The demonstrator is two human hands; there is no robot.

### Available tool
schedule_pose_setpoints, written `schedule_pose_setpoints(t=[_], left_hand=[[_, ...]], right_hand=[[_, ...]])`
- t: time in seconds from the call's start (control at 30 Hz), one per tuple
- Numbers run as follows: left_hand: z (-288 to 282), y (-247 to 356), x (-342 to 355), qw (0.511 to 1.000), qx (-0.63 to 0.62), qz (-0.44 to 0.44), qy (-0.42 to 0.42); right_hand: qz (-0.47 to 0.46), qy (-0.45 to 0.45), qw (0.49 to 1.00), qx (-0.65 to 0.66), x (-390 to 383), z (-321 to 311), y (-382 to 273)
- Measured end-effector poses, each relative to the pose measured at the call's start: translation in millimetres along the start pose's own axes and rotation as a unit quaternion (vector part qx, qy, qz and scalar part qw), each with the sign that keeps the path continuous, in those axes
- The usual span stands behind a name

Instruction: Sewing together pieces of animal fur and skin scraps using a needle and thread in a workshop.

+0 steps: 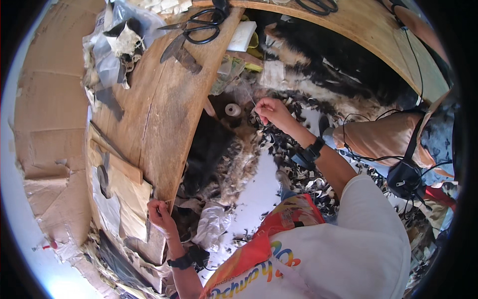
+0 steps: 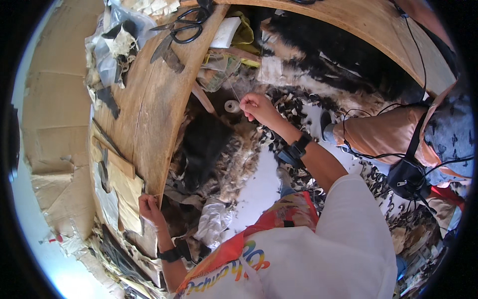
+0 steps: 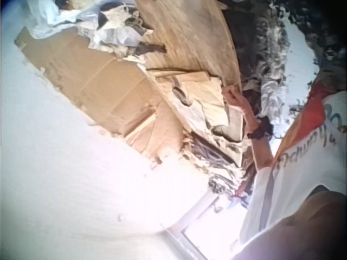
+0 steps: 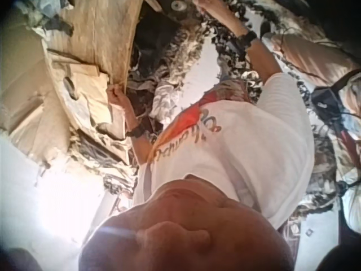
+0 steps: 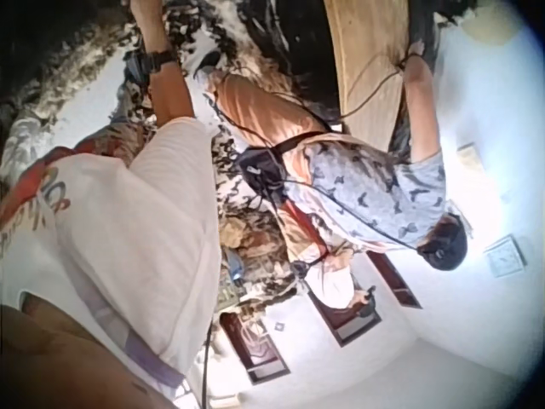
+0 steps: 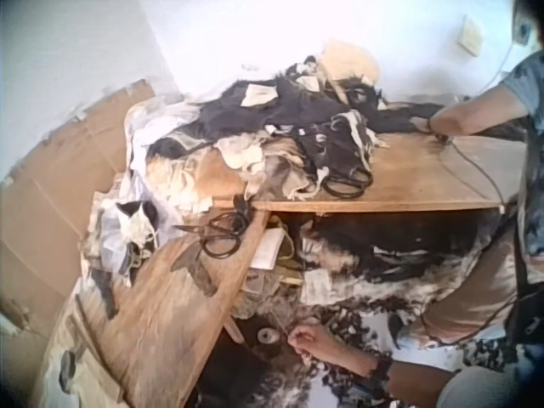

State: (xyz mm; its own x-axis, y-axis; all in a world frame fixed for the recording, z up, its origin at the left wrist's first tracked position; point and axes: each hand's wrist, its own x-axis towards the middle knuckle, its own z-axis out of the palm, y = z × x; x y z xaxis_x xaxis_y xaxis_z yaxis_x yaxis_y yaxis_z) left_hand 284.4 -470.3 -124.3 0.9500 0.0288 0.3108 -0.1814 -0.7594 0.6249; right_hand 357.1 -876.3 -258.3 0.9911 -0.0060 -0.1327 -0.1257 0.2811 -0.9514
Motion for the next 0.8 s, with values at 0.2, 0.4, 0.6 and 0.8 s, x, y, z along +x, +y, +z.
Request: schedule_pose_setpoints(t=[0.2,0.4,0.6,0.8], left_hand=[[2,1,-2,1.0,-0.011,-0.015,0.016],[2,2,-2,0.998,-0.051,-0.037,0.025],[5,64,-15,0.965,-0.251,-0.059,-0.045],[61,143,-68,0.837,-0.365,-0.2,-0.356]], right_hand=[[0.034,0.011,0.999,-0.014,-35,5,-10],[0.027,0.007,0.999,-0.032,-57,-5,-52],[0.027,-0.051,0.992,-0.11,-113,6,-72],[-0.104,-0.158,0.943,-0.275,-196,60,-38]])
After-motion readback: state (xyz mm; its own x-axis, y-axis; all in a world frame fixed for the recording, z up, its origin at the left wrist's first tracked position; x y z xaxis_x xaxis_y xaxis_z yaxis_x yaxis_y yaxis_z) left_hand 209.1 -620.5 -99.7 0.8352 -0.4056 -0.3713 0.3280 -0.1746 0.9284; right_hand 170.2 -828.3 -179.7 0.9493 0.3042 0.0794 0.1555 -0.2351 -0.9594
